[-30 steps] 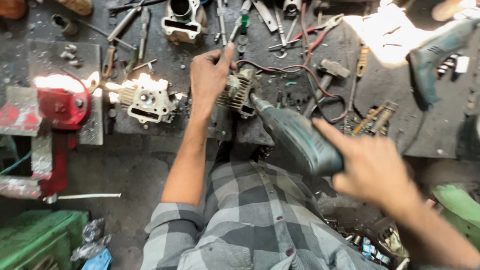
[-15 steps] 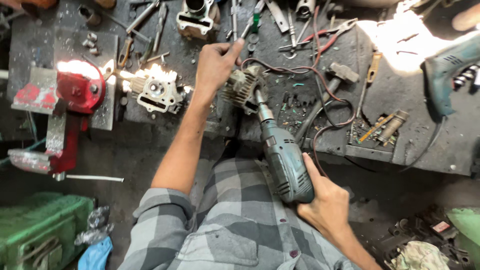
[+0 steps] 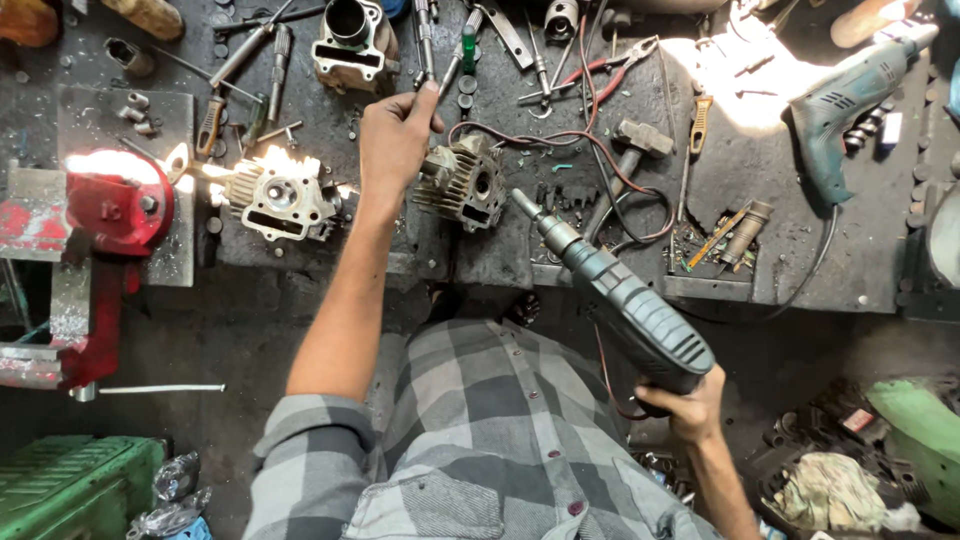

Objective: The person holds a finned aluminum engine cylinder head on the workbench with one hand and uses an electric die grinder with the other to grind and smooth the head's surfaces and edges. They reposition the part repeatedly, working on several cylinder heads laid out on the bench.

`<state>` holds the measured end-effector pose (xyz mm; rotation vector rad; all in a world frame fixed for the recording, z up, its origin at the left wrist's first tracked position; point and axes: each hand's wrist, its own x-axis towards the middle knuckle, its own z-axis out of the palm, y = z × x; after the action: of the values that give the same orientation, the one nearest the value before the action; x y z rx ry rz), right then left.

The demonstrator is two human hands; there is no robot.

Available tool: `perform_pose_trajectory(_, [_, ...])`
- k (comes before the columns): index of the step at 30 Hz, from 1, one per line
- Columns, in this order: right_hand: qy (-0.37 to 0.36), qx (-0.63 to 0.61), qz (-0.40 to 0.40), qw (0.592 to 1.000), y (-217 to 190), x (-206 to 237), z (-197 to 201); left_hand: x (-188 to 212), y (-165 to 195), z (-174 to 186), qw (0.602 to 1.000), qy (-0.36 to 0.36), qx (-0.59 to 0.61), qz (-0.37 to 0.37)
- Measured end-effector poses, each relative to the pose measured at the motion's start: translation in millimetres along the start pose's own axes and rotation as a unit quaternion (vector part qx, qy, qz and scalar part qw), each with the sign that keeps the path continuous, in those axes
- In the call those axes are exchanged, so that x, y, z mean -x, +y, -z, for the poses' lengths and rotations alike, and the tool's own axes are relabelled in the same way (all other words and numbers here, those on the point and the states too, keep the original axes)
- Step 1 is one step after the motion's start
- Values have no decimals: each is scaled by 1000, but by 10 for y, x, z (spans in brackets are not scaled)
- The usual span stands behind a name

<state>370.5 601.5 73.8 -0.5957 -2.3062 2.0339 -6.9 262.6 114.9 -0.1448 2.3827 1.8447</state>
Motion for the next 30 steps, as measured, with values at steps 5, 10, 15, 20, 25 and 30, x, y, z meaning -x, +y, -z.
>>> perform_pose_trajectory(5, [-69,25,7,997,-371,-341,-144,-108,-6,86,997,7,-71,-14])
perform_pose_trajectory(10, [-120,210,11,970,-1146,-950,-428,-211,-29,194,997,4,-71,-35])
perform_pose_trajectory(15, [-197,327,-9,924,-1787,-1810,-404,-317,-56,251,996,6,-75,-37])
perform_pose_trajectory(20, [-225,533,-202,790,-2634,-2772,-736,-338,-56,267,998,27,-53,-32])
perform_pose_trajectory(25, [-286,712,-114,631,-3470,-2794,-1639,-304,-49,225,996,38,-80,-6])
perform_pose_trajectory(30, [-326,752,-35,571,-3977,-2451,-2280,-254,4,163,993,41,-107,-32])
